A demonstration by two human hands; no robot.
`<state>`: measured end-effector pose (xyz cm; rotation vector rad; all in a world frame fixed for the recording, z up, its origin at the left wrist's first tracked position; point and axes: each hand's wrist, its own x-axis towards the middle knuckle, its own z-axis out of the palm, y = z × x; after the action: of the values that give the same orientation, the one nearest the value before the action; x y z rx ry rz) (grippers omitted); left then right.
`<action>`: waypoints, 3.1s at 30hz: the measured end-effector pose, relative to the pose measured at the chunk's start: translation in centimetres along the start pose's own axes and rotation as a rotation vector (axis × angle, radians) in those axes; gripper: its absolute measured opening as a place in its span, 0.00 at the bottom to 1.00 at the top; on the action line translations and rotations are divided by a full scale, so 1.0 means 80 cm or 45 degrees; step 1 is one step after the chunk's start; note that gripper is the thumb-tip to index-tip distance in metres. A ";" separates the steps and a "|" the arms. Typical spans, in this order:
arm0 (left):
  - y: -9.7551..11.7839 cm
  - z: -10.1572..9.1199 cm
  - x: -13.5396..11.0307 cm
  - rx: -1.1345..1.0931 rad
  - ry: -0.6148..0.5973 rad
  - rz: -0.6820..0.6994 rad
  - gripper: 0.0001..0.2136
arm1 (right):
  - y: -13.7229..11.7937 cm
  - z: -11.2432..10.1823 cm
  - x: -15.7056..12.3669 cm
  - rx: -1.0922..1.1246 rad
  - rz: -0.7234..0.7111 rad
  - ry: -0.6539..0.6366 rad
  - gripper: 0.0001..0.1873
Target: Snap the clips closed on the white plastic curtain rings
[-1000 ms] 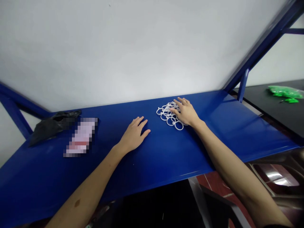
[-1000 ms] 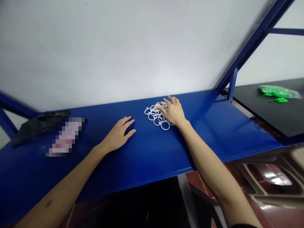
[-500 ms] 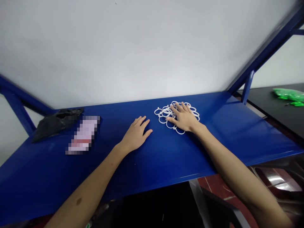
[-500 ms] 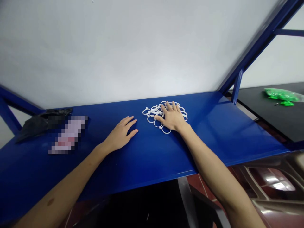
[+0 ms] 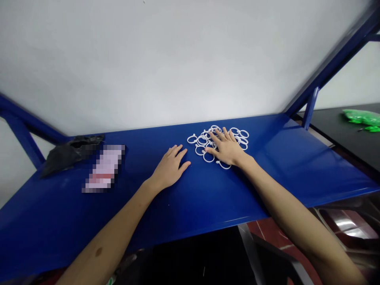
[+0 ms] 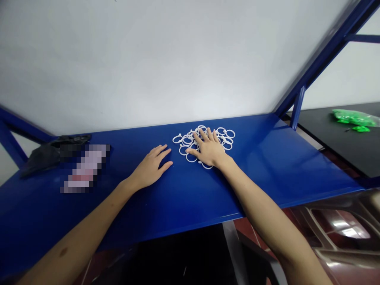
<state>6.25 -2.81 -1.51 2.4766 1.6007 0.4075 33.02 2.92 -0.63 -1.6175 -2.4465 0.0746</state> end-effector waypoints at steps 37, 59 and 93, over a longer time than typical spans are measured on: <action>-0.002 0.002 0.000 0.014 0.024 0.030 0.26 | -0.034 -0.010 -0.001 0.169 -0.410 0.260 0.10; 0.000 0.004 0.000 0.033 0.046 0.023 0.25 | -0.047 -0.012 -0.012 0.162 -0.675 0.132 0.13; 0.021 -0.049 -0.021 0.100 0.011 0.199 0.11 | -0.047 -0.046 -0.026 0.280 -0.698 -0.061 0.11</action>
<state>5.79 -5.07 2.47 2.6727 1.4581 0.3836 31.11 -0.74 3.25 -0.8316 -2.7098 0.2844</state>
